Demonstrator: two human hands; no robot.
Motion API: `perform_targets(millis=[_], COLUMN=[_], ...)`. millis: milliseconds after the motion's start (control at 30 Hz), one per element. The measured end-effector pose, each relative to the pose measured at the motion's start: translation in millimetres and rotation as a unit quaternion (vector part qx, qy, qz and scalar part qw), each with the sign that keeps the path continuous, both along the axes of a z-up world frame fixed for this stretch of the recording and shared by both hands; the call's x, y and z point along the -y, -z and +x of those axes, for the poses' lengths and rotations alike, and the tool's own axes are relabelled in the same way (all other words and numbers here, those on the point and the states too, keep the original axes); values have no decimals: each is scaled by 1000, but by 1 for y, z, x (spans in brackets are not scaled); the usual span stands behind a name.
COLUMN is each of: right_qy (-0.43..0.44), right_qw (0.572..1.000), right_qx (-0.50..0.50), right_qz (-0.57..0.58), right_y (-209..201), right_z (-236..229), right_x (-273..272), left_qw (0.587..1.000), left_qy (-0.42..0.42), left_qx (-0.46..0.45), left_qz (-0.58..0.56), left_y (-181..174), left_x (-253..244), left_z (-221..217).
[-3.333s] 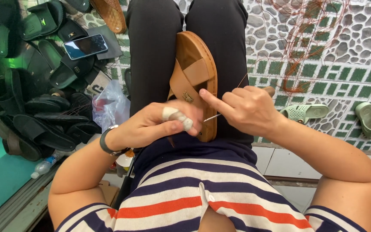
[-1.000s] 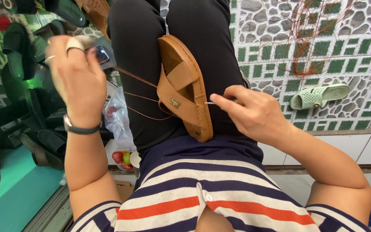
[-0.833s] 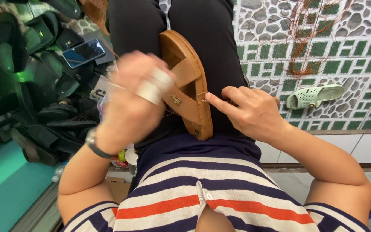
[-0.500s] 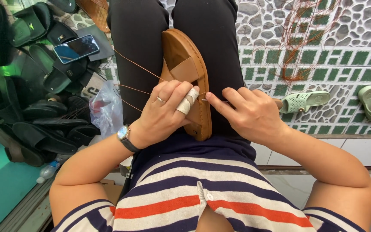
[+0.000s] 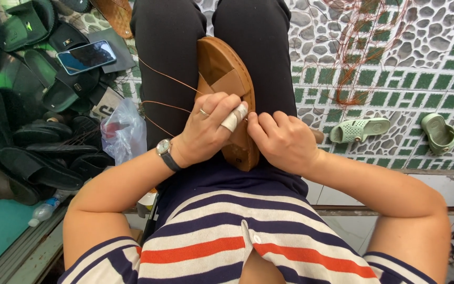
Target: The person sews a brown leather sandal using a needle and thread, repeatedly passing the needle through the sole and pulling the thread tight. The sandal is held between the legs while the person works on the stitching.
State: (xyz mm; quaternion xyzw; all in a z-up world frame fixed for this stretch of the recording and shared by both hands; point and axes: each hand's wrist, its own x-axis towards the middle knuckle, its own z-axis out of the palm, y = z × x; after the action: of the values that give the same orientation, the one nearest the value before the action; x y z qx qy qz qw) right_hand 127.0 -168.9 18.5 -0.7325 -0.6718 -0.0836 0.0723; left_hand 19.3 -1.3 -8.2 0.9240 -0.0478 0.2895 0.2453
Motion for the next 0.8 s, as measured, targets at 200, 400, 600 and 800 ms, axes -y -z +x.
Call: perform_targets(millis=[200,400,600,800], right_qy=[-20,36,52,49], right_qw=[991,965,963,941], right_qx=[-131,-256,-263,-332], right_qz=[7,-40,-29,49], right_y=[-1,-32,-15,15], right_z=[4,4,3,-7], right_x=[6,2,13,21], left_qw=[993,981,885,788], left_qy=[89,142,239,82], left_qx=[-70,-104,-297,-345], left_qz=[31,85,-266,-502], left_y=[-45,-48,-88,-67], left_x=[-21,-22,-30,-27], left_z=[10,30,25,7])
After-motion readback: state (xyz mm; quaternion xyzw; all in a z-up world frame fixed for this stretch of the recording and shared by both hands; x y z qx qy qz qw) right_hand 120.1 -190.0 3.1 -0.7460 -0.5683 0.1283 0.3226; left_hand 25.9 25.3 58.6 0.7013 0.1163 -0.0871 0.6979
